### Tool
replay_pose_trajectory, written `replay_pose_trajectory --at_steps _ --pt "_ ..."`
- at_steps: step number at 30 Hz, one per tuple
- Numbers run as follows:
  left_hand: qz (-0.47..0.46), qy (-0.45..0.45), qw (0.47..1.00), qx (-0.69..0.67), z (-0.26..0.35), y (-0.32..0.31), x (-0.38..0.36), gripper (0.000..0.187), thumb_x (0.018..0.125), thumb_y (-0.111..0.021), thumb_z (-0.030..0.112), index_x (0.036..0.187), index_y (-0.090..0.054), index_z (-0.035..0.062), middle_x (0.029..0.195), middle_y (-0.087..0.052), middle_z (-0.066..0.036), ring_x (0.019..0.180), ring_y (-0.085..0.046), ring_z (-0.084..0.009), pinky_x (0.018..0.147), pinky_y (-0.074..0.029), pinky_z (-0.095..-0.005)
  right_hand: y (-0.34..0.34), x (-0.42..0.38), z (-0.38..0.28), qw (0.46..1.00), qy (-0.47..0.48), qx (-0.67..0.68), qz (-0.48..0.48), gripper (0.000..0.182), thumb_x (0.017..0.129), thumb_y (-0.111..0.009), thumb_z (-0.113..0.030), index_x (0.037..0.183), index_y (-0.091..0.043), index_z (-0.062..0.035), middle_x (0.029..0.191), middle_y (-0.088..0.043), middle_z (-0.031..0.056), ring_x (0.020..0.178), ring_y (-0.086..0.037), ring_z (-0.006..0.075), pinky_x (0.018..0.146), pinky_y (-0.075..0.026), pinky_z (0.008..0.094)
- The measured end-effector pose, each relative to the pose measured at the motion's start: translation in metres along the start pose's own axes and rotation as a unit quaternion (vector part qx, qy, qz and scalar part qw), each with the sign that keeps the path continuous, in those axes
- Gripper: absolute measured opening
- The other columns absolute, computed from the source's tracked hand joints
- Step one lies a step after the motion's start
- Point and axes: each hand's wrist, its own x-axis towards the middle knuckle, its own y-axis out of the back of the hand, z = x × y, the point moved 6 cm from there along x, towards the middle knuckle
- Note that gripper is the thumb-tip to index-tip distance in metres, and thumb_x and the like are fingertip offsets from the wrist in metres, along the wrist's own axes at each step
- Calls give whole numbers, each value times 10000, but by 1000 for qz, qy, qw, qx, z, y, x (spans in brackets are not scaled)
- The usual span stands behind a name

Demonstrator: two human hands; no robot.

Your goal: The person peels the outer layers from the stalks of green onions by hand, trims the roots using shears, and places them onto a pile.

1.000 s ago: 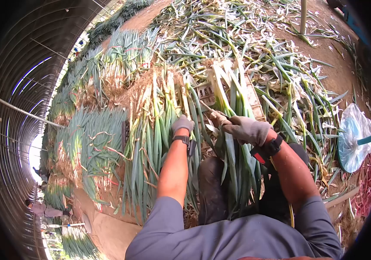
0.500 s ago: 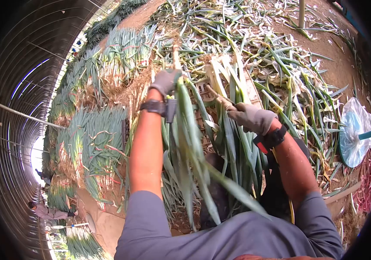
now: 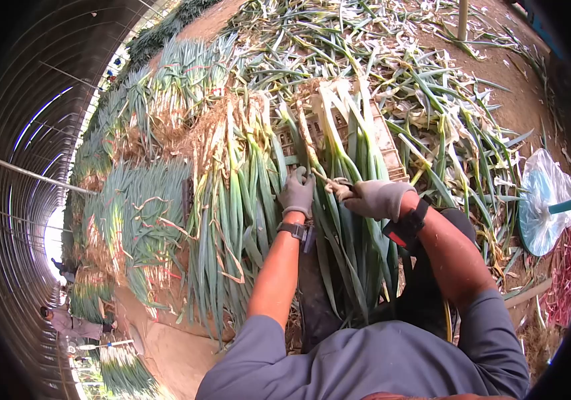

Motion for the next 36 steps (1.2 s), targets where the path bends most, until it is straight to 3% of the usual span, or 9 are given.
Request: replay_pose_trajectory --at_steps 6,9,13,18,23,26,29,34,36 --pt "-7 -30 990 136 28 -5 -13 481 910 -649 416 1314 -672 157 1281 -631 -167 1057 -696 -379 882 -567 -494 -5 -6 7 995 -39 -59 72 527 953 -555 -465 1104 -693 21 1039 -727 274 1009 -701 432 895 -537 494" --pt "27 -2 994 103 27 -4 -3 470 921 -640 442 1283 -686 146 1278 -628 -187 1062 -697 -385 883 -569 -491 -4 -2 8 996 -30 -49 74 537 952 -557 -464 1105 -686 35 1035 -726 277 1008 -702 433 892 -537 496" --pt "-61 64 982 169 25 -10 18 523 898 -652 545 1292 -680 201 1308 -646 -160 1139 -680 -377 947 -549 -495 -3 4 4 999 -9 -35 40 540 955 -553 -468 1097 -684 36 1020 -727 272 1000 -704 431 888 -536 495" --pt "-66 -5 962 265 45 -8 31 592 927 -597 559 1202 -713 48 1235 -699 -236 1131 -694 -374 965 -544 -454 6 2 -2 996 -11 -15 85 550 961 -542 -486 1026 -704 35 966 -727 262 956 -711 418 857 -531 490" --pt "-128 122 976 124 14 -41 57 680 832 -709 621 1208 -708 54 1200 -735 -205 1105 -717 -374 901 -575 -434 10 7 -5 999 -22 1 35 570 958 -532 -502 1038 -705 35 944 -725 257 944 -716 406 848 -534 478" --pt "-223 93 940 241 26 -31 60 616 845 -692 626 1191 -764 121 1279 -719 -135 1149 -700 -370 930 -568 -441 6 12 -1 998 -19 -17 50 586 959 -507 -512 1034 -715 31 942 -727 259 940 -718 404 847 -536 477" --pt "-237 86 943 217 24 -31 57 389 902 -633 345 1132 -760 58 1246 -702 -228 1184 -660 -406 973 -543 -457 5 10 0 997 -16 -20 68 594 961 -488 -517 1026 -727 24 940 -729 258 936 -719 404 850 -537 476" --pt "-205 121 953 190 50 -1 36 467 891 -676 408 1194 -733 57 1261 -692 -237 1179 -669 -405 962 -544 -473 6 8 -2 997 -8 -9 76 583 956 -495 -511 1016 -736 16 937 -732 251 937 -721 403 852 -538 472" --pt "-225 140 945 190 38 -16 47 611 827 -724 543 1227 -734 81 1284 -698 -205 1177 -682 -376 958 -555 -459 6 7 -3 998 -22 -3 61 574 950 -510 -511 1020 -733 14 940 -729 255 938 -718 406 851 -538 471"
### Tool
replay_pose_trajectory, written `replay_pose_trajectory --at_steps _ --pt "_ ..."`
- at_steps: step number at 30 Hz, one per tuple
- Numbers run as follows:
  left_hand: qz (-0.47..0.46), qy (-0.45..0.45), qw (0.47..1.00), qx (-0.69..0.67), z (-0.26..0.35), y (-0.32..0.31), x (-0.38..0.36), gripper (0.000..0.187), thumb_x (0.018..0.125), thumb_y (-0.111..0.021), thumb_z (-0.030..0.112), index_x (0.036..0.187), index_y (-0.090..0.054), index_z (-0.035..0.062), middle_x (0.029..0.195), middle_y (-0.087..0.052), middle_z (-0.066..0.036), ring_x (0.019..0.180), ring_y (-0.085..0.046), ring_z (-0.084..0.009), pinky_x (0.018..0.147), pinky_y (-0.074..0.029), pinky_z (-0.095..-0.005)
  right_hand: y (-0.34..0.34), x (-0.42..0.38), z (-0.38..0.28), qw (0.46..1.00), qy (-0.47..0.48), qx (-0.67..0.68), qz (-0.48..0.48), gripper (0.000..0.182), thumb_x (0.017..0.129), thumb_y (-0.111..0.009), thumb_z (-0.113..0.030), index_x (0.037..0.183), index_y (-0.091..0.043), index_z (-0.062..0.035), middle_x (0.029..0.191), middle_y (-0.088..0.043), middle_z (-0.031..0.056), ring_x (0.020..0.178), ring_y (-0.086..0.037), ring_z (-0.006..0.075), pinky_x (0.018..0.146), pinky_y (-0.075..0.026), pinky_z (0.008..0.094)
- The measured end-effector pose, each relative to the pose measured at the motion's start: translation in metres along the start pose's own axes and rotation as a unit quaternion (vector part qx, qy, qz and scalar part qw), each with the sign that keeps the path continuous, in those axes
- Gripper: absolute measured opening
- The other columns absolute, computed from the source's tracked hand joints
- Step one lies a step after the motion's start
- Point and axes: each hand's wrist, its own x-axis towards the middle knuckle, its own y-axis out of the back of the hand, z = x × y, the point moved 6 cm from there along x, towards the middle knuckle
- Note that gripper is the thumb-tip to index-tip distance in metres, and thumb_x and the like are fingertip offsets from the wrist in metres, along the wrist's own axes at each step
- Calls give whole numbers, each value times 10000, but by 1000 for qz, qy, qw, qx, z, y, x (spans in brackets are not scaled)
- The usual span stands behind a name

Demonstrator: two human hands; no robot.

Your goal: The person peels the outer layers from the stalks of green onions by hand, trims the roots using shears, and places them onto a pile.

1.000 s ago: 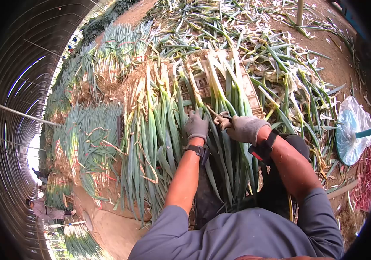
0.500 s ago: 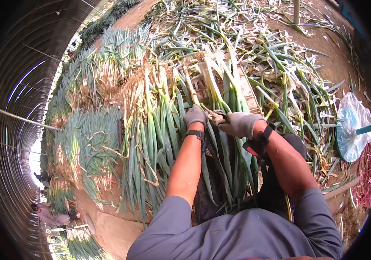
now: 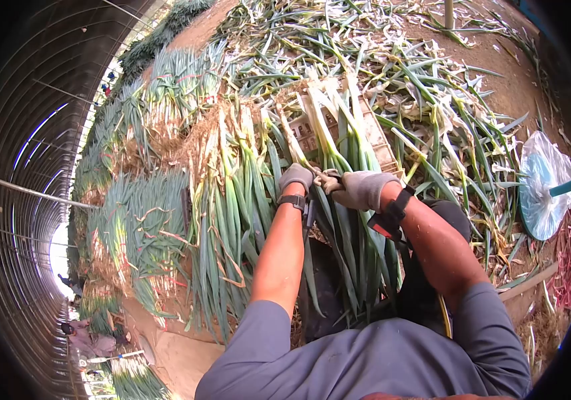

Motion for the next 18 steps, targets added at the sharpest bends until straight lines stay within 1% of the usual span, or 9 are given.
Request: replay_pose_trajectory --at_steps 1,5,6,7,9,11,13,15,18 --pt "-10 5 1000 1 -2 -7 13 685 795 -747 610 1243 -735 93 1295 -701 -189 1176 -689 -362 955 -561 -452 2 -1 0 1000 -7 3 -4 570 947 -517 -511 1022 -732 13 942 -728 257 938 -717 407 851 -537 470" --pt "49 -103 991 -72 -18 -6 56 724 807 -742 549 1303 -669 26 1297 -681 -251 1182 -676 -395 978 -548 -450 14 -3 -8 993 48 86 67 550 947 -544 -498 1048 -704 18 940 -716 273 932 -708 419 843 -533 477" --pt "52 -140 985 -88 -25 5 73 690 807 -737 510 1247 -682 -19 1247 -693 -280 1157 -685 -405 971 -542 -445 17 -2 -12 989 61 103 81 546 950 -546 -493 1058 -695 21 939 -714 275 931 -706 422 842 -532 479" --pt "7 -150 980 -131 -29 25 69 643 816 -739 455 1207 -689 -52 1152 -732 -250 1027 -728 -350 900 -560 -414 20 -1 -16 985 75 120 95 543 954 -548 -487 1069 -686 25 938 -712 278 930 -704 425 841 -531 481" --pt "-10 -195 954 -227 -36 56 64 428 862 -647 381 952 -741 -27 924 -730 -170 794 -649 -251 737 -524 -403 15 20 -13 980 93 142 108 559 972 -545 -502 1097 -675 27 887 -706 246 865 -705 396 798 -530 463" --pt "-47 -203 962 -174 -27 86 22 386 896 -612 388 935 -730 23 921 -717 -151 812 -631 -234 755 -505 -367 16 21 -19 983 57 158 79 511 990 -489 -497 1244 -664 -90 964 -707 255 934 -684 432 861 -526 462" --pt "-68 -248 958 -130 -41 74 28 361 930 -606 376 1024 -725 49 955 -712 -147 876 -653 -267 800 -515 -375 11 30 -22 978 78 172 89 577 983 -502 -537 1149 -689 -18 883 -693 231 851 -675 389 806 -523 442" --pt "-20 -327 941 -89 -52 54 20 227 977 -563 214 1122 -723 142 1015 -696 -151 1019 -658 -316 922 -519 -396 -10 65 -6 980 82 151 98 650 1001 -485 -587 1055 -698 25 788 -664 172 726 -655 298 699 -514 420" --pt "-32 -366 916 -161 -86 19 -8 208 981 -563 172 1109 -725 146 1108 -666 -154 1095 -645 -296 976 -506 -377 -23 74 -3 987 51 135 76 636 1018 -453 -599 1059 -706 -16 743 -631 156 701 -611 293 717 -509 415"
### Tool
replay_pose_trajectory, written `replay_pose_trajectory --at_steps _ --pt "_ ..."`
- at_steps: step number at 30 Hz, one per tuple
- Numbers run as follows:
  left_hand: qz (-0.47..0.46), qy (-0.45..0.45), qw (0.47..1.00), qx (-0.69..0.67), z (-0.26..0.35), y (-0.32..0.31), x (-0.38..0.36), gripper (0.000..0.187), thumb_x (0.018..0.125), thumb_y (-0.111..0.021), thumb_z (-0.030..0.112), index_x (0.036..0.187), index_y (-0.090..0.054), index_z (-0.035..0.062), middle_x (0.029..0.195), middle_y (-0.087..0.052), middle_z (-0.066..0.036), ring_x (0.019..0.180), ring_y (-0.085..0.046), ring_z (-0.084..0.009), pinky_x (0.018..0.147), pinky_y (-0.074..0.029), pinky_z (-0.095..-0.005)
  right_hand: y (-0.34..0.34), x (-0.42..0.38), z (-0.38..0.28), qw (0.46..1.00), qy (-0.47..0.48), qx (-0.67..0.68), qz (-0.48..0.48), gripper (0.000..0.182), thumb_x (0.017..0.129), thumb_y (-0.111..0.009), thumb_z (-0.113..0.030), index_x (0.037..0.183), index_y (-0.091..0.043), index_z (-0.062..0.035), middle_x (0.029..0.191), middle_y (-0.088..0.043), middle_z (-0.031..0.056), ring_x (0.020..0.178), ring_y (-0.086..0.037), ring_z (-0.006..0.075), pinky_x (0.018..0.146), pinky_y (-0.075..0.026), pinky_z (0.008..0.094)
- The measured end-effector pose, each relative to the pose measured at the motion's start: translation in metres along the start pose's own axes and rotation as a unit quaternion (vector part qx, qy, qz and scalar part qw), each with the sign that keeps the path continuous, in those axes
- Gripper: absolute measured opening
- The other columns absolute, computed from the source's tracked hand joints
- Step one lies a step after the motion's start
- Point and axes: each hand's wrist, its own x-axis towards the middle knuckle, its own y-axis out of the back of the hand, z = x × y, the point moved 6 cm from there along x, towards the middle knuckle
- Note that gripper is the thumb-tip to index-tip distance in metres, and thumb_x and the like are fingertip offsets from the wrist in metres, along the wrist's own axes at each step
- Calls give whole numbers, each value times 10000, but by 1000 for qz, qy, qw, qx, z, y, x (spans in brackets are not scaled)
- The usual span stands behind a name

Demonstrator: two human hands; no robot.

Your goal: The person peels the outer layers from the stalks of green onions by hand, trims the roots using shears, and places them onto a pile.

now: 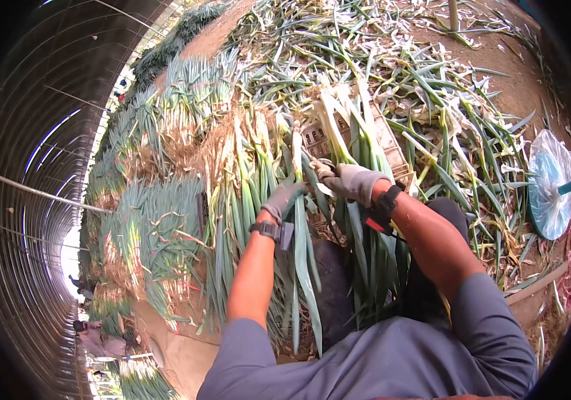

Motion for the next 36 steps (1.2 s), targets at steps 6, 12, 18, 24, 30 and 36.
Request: replay_pose_trajectory --at_steps 6,12,18,24,30,36 --pt "6 84 964 -253 12 -37 -66 758 985 -666 355 1570 -365 -24 1395 -608 -135 1246 -585 -188 1070 -462 -351 -6 -9 -20 999 37 1 19 536 986 -521 -490 1053 -710 8 843 -701 243 840 -687 422 799 -522 454" --pt "-22 156 876 -456 -3 -55 -98 648 970 -560 241 1557 -409 15 1322 -640 -97 1131 -638 -166 1005 -515 -309 -35 23 -5 998 37 -39 24 527 997 -435 -496 1205 -663 -68 957 -706 280 932 -691 452 860 -527 485" --pt "-3 169 778 -606 6 -70 -122 456 983 -529 250 1393 -548 52 1015 -702 -51 825 -704 -168 744 -616 -331 -24 3 -36 998 56 -5 35 521 1000 -436 -489 1212 -647 -62 933 -711 260 924 -696 442 850 -531 481" --pt "87 183 799 -567 -15 -80 -117 402 991 -575 372 1265 -613 80 965 -692 -64 771 -699 -195 691 -639 -384 -20 -3 -45 997 59 44 18 530 997 -502 -475 1099 -685 12 825 -696 189 787 -679 340 768 -522 430" --pt "38 112 805 -582 55 -45 -105 447 960 -656 453 1239 -639 103 959 -684 -53 718 -682 -168 591 -598 -326 5 -42 -37 998 0 61 -24 520 1006 -520 -492 1010 -641 14 749 -595 68 617 -564 168 571 -462 373" --pt "64 35 841 -536 101 3 -33 572 926 -653 563 1157 -622 40 849 -671 -69 676 -668 -175 601 -602 -337 38 -73 -22 983 68 154 -73 422 1046 -545 -446 1070 -603 -29 743 -532 -4 569 -498 100 497 -426 294"
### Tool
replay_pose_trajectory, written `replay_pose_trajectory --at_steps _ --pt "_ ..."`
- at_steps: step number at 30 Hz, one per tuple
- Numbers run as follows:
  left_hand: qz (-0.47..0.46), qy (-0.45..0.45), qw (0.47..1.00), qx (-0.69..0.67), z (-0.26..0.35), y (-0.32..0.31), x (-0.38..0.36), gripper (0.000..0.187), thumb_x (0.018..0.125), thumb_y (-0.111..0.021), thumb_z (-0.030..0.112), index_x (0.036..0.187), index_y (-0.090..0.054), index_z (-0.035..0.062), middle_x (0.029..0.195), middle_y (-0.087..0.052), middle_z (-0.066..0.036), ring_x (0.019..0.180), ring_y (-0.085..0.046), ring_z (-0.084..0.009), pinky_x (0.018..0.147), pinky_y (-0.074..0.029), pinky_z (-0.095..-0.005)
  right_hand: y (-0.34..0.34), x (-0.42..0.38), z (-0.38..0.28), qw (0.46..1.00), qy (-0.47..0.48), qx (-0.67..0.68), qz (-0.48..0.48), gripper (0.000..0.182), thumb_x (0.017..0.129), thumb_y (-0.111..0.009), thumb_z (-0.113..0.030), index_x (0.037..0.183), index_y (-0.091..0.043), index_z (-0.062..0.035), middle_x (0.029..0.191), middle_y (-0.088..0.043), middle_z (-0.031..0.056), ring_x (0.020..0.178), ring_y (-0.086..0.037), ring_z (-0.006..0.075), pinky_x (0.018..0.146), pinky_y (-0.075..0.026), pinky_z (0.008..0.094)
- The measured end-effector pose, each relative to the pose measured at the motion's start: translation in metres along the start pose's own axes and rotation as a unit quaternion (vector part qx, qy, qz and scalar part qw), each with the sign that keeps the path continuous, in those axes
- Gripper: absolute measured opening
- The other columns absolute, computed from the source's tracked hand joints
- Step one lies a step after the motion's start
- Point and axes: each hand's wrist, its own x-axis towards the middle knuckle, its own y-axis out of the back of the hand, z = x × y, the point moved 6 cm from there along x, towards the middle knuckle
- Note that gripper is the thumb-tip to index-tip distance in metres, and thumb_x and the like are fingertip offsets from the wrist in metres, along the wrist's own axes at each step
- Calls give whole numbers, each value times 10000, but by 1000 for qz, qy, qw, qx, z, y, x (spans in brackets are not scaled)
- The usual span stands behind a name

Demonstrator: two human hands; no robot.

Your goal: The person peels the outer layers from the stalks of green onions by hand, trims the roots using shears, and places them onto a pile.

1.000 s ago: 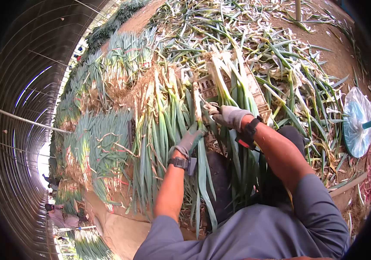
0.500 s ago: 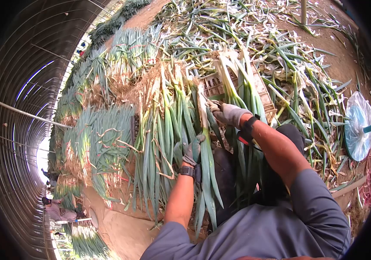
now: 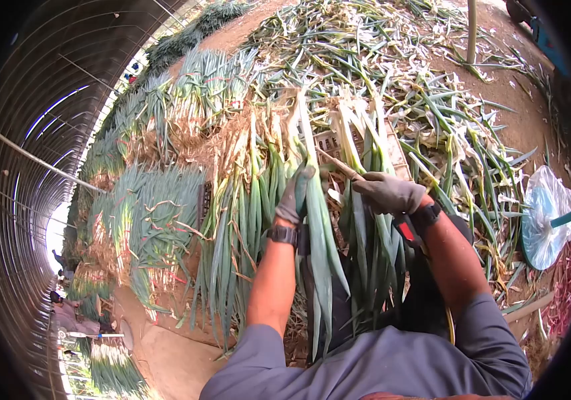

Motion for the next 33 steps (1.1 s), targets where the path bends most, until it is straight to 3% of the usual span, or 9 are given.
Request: replay_pose_trajectory --at_steps 5,7,9,10,11,14,20,23,33 --pt "-5 -76 994 74 31 -60 60 534 958 -624 422 1268 -574 -10 901 -670 -103 698 -687 -188 602 -619 -319 45 -12 10 950 -32 303 73 236 1057 -573 -334 1074 -612 -102 744 -538 -9 546 -503 82 459 -379 288" --pt "49 -111 976 179 13 -74 87 556 973 -610 385 1349 -530 -17 976 -682 -138 724 -697 -229 659 -610 -347 73 -19 6 982 107 -57 144 174 1046 -555 -216 1130 -631 -84 763 -526 -3 621 -493 68 508 -380 255" --pt "128 -181 901 373 -3 -89 104 604 987 -595 354 1434 -471 -34 1078 -699 -197 798 -717 -301 761 -601 -406 78 -19 19 955 -40 261 136 183 1051 -541 -219 1112 -628 -70 775 -542 -4 619 -483 66 520 -375 237" --pt "83 -36 941 325 -5 -103 98 628 980 -600 391 1433 -477 -26 1194 -697 -260 980 -720 -389 905 -557 -465 76 -28 9 961 -49 235 138 234 1058 -551 -284 1092 -623 -64 769 -554 -7 597 -477 63 513 -372 236" --pt "163 -144 887 408 -12 -110 96 590 974 -601 423 1390 -513 15 1220 -694 -283 1147 -677 -430 972 -525 -505 75 -29 5 963 -66 220 143 262 1056 -555 -313 1086 -625 -62 769 -558 -7 590 -477 66 509 -377 242" --pt "67 7 836 545 -48 -115 107 554 978 -592 419 1370 -528 34 1222 -667 -316 1177 -638 -463 991 -517 -517 68 -29 9 971 -119 154 141 378 1035 -576 -436 1048 -638 -63 756 -566 -5 568 -493 81 495 -408 278" --pt "60 -1 794 605 -21 -88 73 438 974 -588 393 1349 -617 168 1191 -691 -248 1114 -675 -423 975 -542 -485 58 -6 35 985 -152 -7 84 624 1014 -495 -609 1045 -642 -3 782 -573 41 612 -540 143 561 -466 336" --pt "238 -3 706 667 -3 -20 65 745 923 -626 559 1489 -496 92 1409 -587 -264 1129 -686 -418 944 -562 -473 55 -10 19 985 -156 -20 68 651 1012 -480 -638 989 -626 -4 744 -554 50 608 -537 150 573 -472 346" --pt "258 187 603 731 -68 76 126 1245 808 -621 800 1627 -176 -25 1506 -520 -265 1314 -607 -352 1070 -485 -453 50 -12 2 993 -102 12 52 428 1048 -527 -441 1040 -620 -23 739 -543 22 583 -529 120 524 -444 319"
